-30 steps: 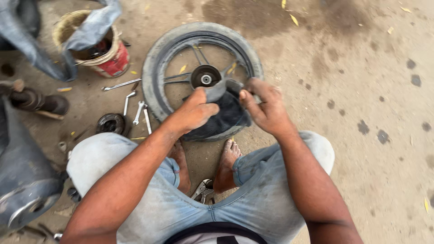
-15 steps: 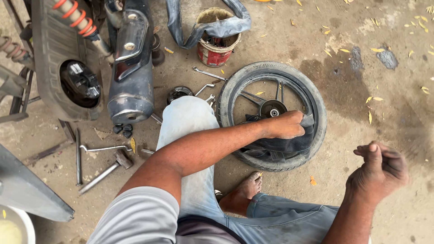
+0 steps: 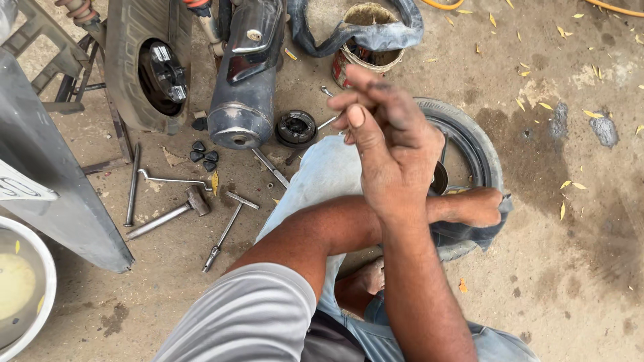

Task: The person removes a motorcycle tire from its rim using tire irons and hands. They pry the tire bead over the rim edge, rotate the wheel, and pull the tire off. After removal, they inspect the inner tube by stretching and folding it.

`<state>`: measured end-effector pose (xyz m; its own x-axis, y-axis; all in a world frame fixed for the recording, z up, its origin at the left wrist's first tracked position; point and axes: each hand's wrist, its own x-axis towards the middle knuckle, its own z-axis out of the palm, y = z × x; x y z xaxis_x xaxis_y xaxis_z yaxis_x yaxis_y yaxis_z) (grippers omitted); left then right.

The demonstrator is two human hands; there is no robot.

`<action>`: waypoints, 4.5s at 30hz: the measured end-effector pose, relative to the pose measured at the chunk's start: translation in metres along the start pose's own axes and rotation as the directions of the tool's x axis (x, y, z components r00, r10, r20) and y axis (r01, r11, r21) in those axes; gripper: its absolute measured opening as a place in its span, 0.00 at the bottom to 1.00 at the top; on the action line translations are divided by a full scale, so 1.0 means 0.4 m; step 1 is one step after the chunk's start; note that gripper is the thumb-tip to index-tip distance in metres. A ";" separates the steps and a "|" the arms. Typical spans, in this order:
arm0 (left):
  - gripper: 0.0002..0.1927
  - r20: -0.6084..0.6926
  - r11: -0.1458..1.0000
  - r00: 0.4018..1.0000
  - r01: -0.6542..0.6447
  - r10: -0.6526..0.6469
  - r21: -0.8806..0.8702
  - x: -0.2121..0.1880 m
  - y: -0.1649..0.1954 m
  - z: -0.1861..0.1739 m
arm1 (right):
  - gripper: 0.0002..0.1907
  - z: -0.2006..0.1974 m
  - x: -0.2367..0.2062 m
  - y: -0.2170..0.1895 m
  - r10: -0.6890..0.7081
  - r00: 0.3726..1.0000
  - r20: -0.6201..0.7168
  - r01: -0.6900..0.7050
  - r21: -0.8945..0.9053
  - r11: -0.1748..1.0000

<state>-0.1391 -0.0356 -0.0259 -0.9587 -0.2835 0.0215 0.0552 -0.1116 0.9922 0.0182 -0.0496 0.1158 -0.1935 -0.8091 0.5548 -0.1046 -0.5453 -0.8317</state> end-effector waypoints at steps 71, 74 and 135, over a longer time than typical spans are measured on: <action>0.24 0.577 0.860 0.770 -0.464 0.273 0.213 -0.133 0.115 0.019 | 0.40 -0.699 -0.547 -0.070 0.403 0.548 -0.733 0.127 0.549 0.826; 0.19 0.355 0.966 0.912 -0.247 0.204 0.081 -0.138 0.117 0.011 | 0.42 -0.719 -0.526 -0.046 0.445 0.530 -0.721 -0.014 0.518 0.855; 0.15 -0.304 0.948 0.898 -0.299 0.319 0.111 -0.129 0.220 -0.017 | 0.13 -0.657 -0.505 0.085 0.353 0.827 -0.438 -0.493 -0.263 0.829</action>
<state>-0.0829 -0.0373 0.0593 -0.7585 -0.5795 0.2980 0.3076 0.0848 0.9477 -0.2025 0.1529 -0.0302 -0.6243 -0.7655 0.1561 -0.2475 0.0043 -0.9689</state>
